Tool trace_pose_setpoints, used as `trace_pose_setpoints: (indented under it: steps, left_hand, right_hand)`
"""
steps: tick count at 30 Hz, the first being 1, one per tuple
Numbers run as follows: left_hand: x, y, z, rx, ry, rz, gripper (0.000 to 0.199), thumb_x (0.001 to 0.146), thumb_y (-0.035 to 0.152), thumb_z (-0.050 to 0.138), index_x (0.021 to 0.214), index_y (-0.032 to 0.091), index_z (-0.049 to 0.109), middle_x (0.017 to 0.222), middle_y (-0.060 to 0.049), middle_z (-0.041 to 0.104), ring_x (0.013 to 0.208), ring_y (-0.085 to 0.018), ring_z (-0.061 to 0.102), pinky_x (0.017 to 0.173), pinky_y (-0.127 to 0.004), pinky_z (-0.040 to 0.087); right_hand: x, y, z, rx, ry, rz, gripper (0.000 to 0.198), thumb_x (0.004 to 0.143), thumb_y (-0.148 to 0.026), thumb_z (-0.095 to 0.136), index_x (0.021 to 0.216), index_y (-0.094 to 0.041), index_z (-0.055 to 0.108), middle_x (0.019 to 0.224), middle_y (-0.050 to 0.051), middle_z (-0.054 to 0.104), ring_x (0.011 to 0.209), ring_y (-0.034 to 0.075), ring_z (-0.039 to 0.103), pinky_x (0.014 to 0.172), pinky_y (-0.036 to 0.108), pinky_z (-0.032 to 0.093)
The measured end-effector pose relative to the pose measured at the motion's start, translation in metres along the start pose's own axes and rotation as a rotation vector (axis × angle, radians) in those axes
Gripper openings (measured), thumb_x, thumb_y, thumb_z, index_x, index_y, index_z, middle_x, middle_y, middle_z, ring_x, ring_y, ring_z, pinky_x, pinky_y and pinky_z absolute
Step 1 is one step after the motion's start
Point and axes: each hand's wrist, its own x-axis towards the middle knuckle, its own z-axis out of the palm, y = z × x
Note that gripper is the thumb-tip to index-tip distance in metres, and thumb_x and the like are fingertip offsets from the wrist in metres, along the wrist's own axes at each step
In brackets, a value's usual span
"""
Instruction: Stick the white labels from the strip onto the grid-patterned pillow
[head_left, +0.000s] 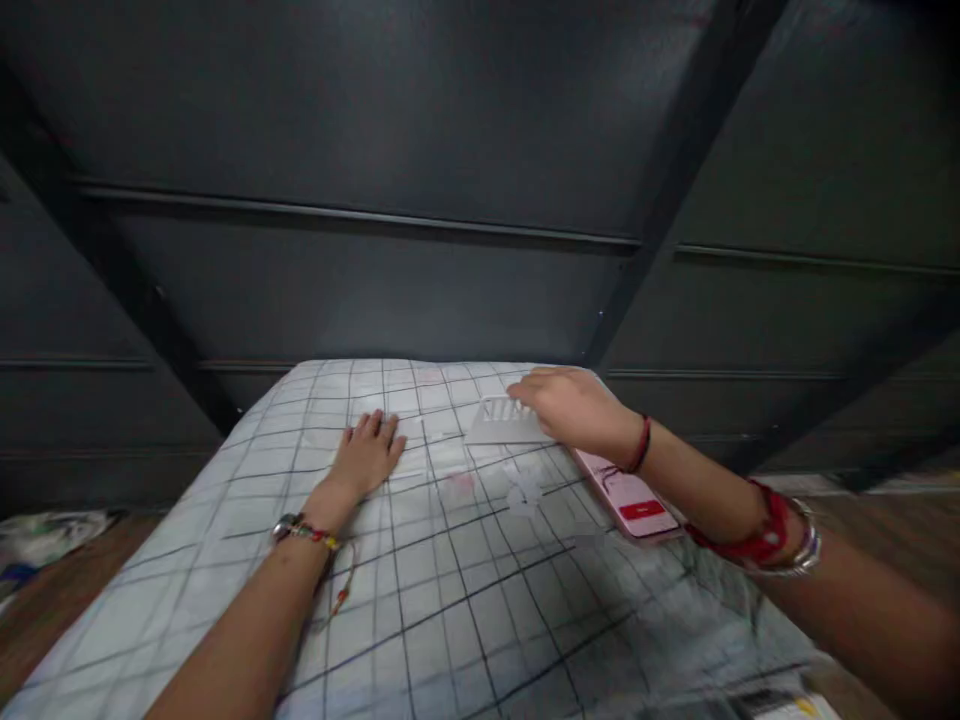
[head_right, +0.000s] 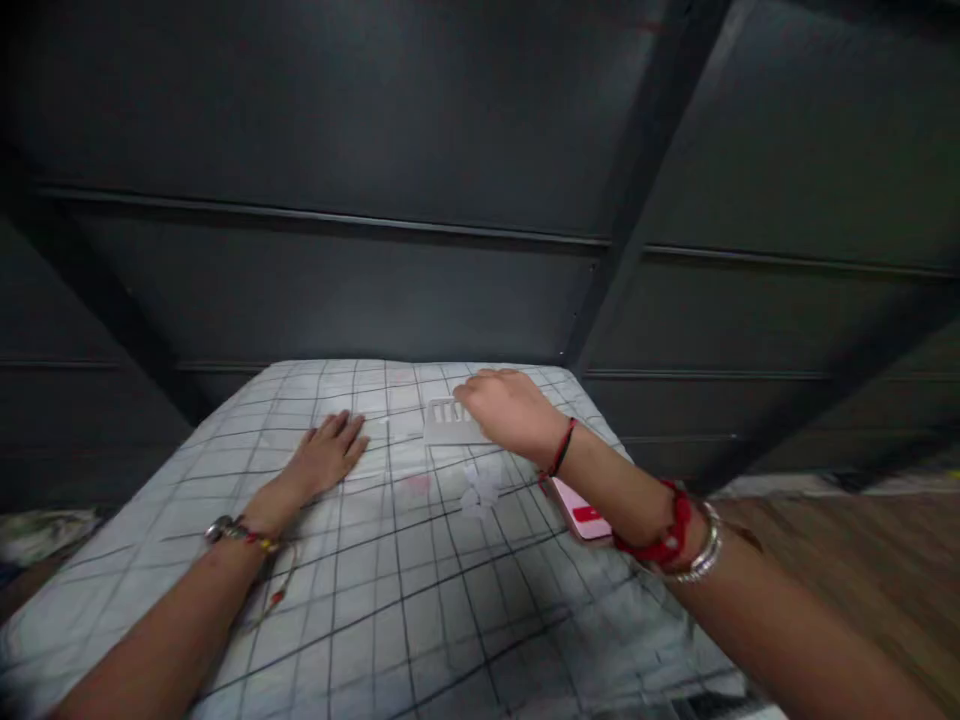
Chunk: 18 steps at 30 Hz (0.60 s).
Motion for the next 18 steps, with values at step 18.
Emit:
trace_pose_setpoints:
  steps: [18]
  left_hand:
    - [-0.003,0.001,-0.004,-0.018,-0.017,-0.006,0.052,0.095,0.038,0.026,0.14,0.012,0.034,0.147,-0.017,0.027,0.134,-0.032,0.022,0.104,-0.047,0.022]
  right_hand:
    - [0.004,-0.013,0.002,-0.053,0.237,-0.073,0.021,0.084,-0.003,0.045,0.088,-0.012,0.064,0.081,0.007,0.066,0.078,0.019,0.055,0.064,0.029,0.032]
